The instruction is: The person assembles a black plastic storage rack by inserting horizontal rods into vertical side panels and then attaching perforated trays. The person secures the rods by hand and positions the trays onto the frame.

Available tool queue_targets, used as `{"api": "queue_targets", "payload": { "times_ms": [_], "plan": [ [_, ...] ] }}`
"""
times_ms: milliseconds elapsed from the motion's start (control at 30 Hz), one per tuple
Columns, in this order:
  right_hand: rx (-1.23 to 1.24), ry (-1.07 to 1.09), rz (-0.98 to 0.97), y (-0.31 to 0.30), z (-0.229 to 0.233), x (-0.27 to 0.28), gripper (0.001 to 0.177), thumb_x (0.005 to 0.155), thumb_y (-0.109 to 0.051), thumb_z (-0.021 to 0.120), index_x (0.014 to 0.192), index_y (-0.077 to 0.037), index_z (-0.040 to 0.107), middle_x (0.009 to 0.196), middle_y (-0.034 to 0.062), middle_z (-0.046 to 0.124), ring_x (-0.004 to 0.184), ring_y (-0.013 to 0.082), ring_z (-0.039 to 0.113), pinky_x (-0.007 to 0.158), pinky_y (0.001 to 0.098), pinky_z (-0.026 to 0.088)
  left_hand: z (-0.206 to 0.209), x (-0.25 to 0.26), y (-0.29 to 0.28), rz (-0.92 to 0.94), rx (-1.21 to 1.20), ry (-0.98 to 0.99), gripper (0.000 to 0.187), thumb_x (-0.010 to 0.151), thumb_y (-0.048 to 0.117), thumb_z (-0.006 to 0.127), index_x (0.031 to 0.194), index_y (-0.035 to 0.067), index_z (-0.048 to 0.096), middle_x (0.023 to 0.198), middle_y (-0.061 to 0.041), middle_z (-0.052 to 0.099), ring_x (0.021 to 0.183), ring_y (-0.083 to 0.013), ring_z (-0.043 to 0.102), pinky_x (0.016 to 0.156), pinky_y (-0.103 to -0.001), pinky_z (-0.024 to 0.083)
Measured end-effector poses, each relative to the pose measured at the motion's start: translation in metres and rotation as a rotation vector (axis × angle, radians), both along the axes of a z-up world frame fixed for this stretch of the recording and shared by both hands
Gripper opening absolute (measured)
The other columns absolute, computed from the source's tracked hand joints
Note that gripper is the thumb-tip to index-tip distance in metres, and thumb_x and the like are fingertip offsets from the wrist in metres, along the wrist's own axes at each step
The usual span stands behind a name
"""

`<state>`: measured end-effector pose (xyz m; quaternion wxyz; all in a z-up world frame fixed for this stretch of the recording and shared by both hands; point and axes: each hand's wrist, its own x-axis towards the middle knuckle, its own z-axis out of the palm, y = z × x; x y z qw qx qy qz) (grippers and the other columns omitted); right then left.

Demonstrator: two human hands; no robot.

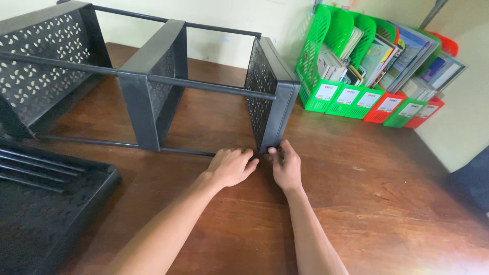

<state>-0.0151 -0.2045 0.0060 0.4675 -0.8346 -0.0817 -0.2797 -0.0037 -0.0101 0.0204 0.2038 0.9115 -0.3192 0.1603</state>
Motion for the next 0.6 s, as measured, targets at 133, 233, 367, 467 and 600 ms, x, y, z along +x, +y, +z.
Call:
{"api": "queue_targets", "payload": {
  "times_ms": [133,233,367,467,600],
  "plan": [
    [-0.014,-0.014,0.068,-0.001,0.000,-0.001,0.019,0.097,-0.015,0.069,0.091,-0.002,0.057,0.069,0.0069,0.064,0.062,0.0137,0.060,0.060,0.0313,0.050,-0.012,-0.007,0.007,-0.071,-0.071,-0.155,0.024,0.095,0.025,0.062,0.102,0.002,0.064,0.098,-0.019,0.067,0.096,-0.0373,0.065,0.088,-0.050,0.049],
    [-0.066,0.013,0.025,0.002,0.002,0.004,0.022,0.096,-0.018,0.072,0.089,-0.002,0.059,0.064,0.0081,0.059,0.058,0.0145,0.050,0.057,0.0317,0.046,-0.016,-0.009,0.020,-0.089,-0.089,-0.205,0.037,0.090,0.022,0.065,0.118,-0.001,0.061,0.109,-0.021,0.061,0.106,-0.0377,0.058,0.095,-0.048,0.046],
    [-0.089,-0.018,0.023,0.003,0.001,0.001,0.025,0.095,-0.019,0.073,0.087,-0.001,0.058,0.063,0.0059,0.057,0.058,0.0127,0.050,0.057,0.0298,0.046,-0.009,-0.012,0.030,-0.098,-0.049,-0.225,0.041,0.089,0.021,0.065,0.123,0.000,0.061,0.113,-0.018,0.063,0.108,-0.0356,0.058,0.093,-0.049,0.045],
    [-0.070,0.015,0.014,0.003,0.002,0.001,0.026,0.095,-0.019,0.073,0.088,0.000,0.057,0.063,0.0062,0.056,0.058,0.0131,0.049,0.057,0.0312,0.046,0.015,-0.017,0.039,-0.102,-0.065,-0.266,0.032,0.090,0.020,0.065,0.116,0.002,0.063,0.114,-0.016,0.064,0.108,-0.0342,0.059,0.093,-0.049,0.045],
    [-0.033,0.048,0.008,0.003,0.001,0.002,0.020,0.094,-0.019,0.073,0.097,-0.002,0.063,0.061,0.0067,0.054,0.057,0.0147,0.045,0.056,0.0326,0.044,0.065,-0.025,0.067,-0.127,-0.263,-0.413,0.014,0.094,0.014,0.065,0.105,0.005,0.065,0.110,-0.012,0.066,0.106,-0.0317,0.063,0.093,-0.044,0.050]
  ]
}}
